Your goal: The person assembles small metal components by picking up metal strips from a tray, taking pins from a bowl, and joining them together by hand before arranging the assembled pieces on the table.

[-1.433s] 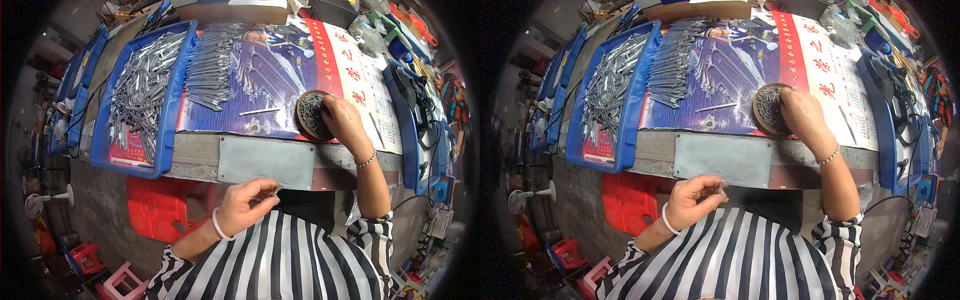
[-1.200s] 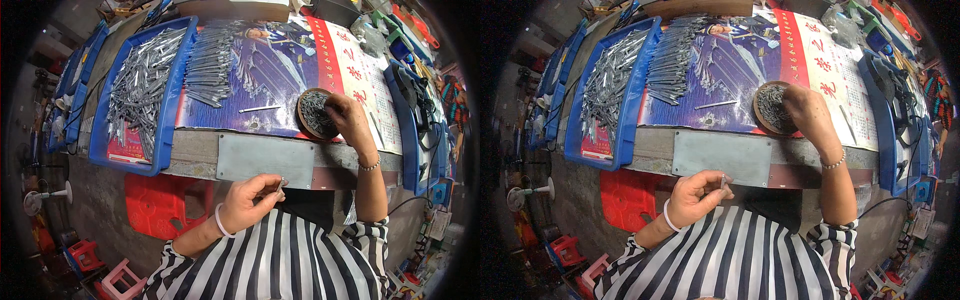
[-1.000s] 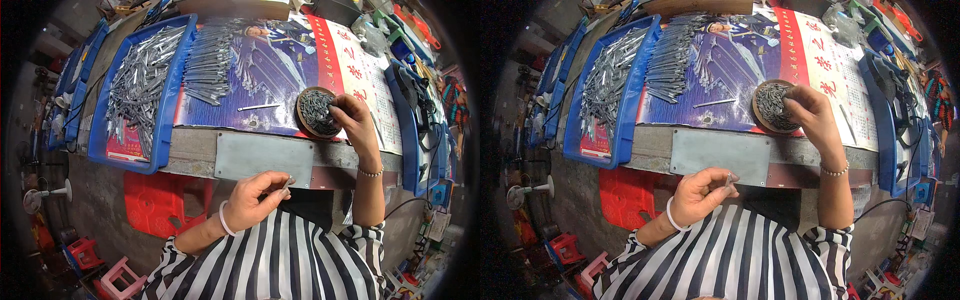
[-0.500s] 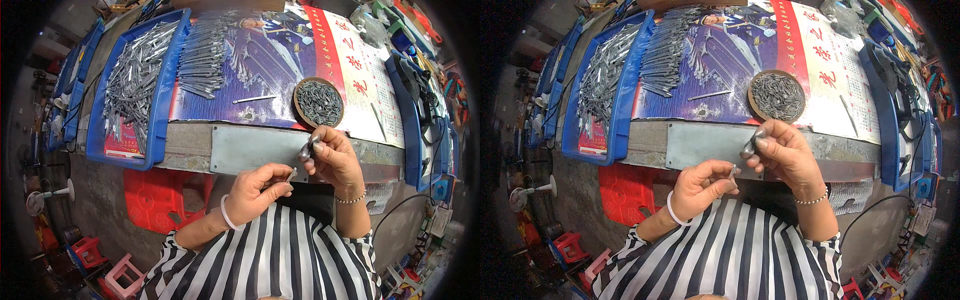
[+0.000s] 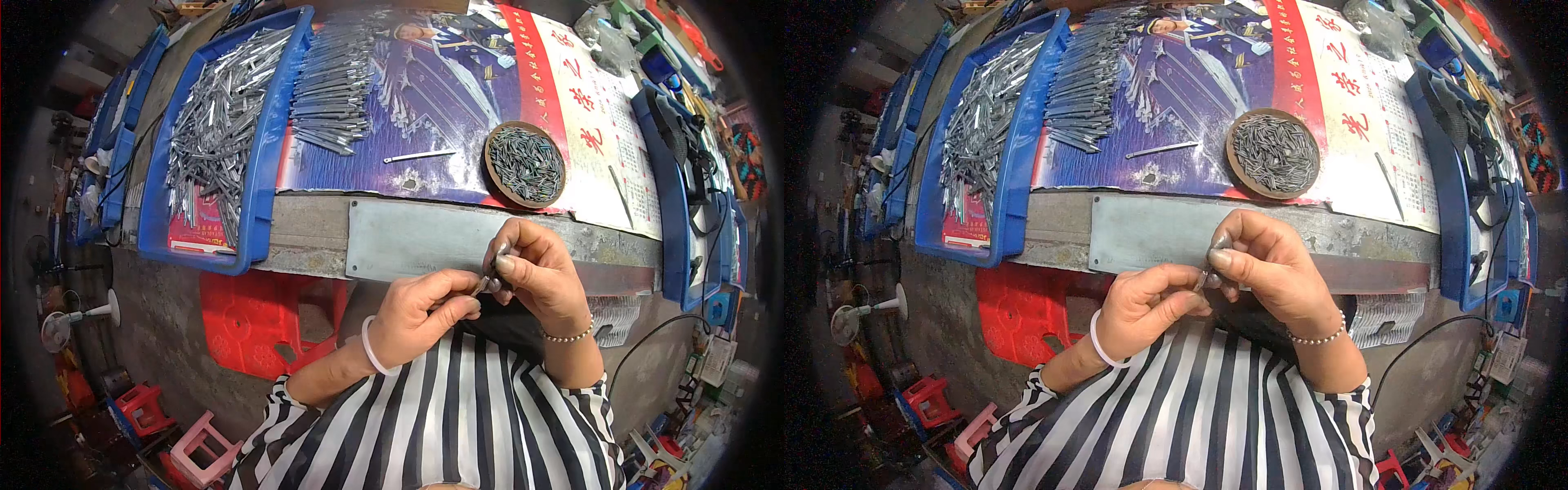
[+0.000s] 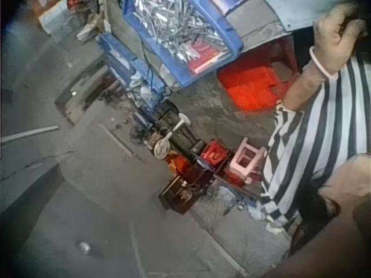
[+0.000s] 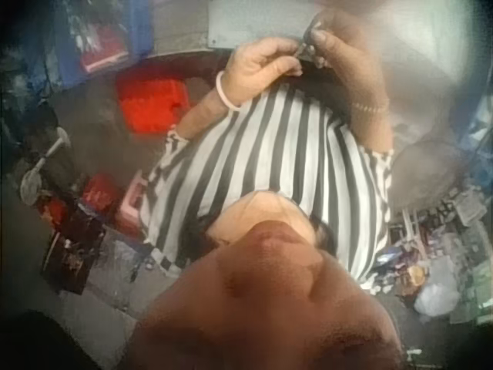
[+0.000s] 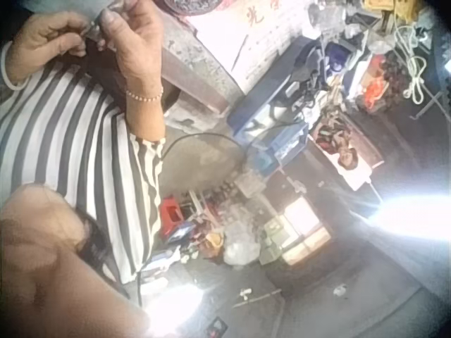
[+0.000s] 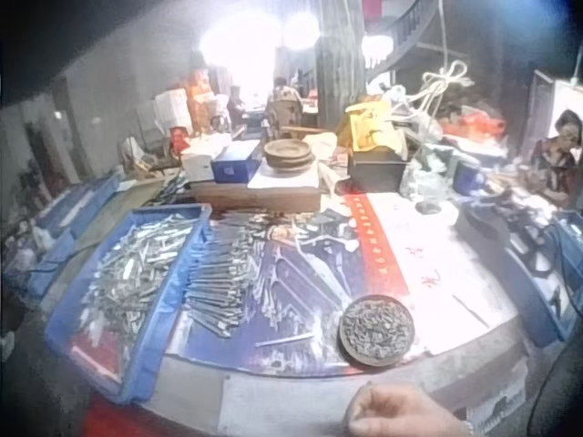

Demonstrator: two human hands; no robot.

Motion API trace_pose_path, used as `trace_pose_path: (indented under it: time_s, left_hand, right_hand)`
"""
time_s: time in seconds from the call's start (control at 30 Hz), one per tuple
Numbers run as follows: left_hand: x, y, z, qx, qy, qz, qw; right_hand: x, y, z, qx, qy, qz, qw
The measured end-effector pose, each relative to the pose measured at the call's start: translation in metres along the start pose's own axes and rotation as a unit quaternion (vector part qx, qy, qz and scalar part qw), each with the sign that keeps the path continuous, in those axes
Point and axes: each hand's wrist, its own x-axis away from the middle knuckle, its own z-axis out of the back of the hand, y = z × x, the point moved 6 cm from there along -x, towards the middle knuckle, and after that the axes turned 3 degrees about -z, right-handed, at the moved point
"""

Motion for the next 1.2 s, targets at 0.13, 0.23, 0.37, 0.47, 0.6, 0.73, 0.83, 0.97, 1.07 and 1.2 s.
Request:
trace_pose_path:
  time_s: [0.13,0.23,0.37,0.47,0.6,0.73,0.83,0.97,1.07,1.2]
  left_hand:
    - [-0.001,0.0,0.002,-0.013,0.005,-0.019,1.0]
    - [0.0,-0.002,0.001,-0.024,0.02,-0.043,0.999]
    - [0.001,0.0,0.001,-0.019,0.03,-0.052,0.998]
    - [0.003,-0.003,0.002,-0.026,0.024,-0.05,0.998]
    - [0.005,-0.008,0.003,-0.015,0.028,-0.023,0.999]
    - [0.005,-0.011,0.003,0.05,0.003,0.042,0.998]
    - [0.003,-0.014,0.003,0.093,-0.005,0.07,0.993]
    - [0.003,-0.012,0.003,0.102,-0.015,0.084,0.991]
    - [0.004,-0.015,0.004,0.11,-0.007,0.081,0.991]
    - [0.003,-0.007,0.01,0.099,-0.01,0.078,0.992]
  right_hand:
    - [0.0,0.0,-0.002,0.024,-0.001,-0.007,1.0]
    - [0.0,0.001,-0.002,0.036,-0.004,-0.025,0.999]
    - [0.0,-0.001,-0.005,0.079,-0.018,-0.033,0.996]
    - [0.003,-0.002,-0.008,0.124,-0.013,-0.034,0.992]
    - [0.007,-0.001,-0.009,0.262,-0.004,0.026,0.965]
    - [0.004,0.005,-0.007,0.151,0.02,-0.014,0.988]
    - [0.004,0.006,-0.002,0.102,0.028,-0.02,0.994]
    - [0.004,0.002,-0.005,0.174,0.024,0.0,0.984]
    - [0.002,0.003,-0.004,0.177,0.024,0.004,0.984]
    - [-0.001,0.003,0.004,0.15,0.058,0.021,0.987]
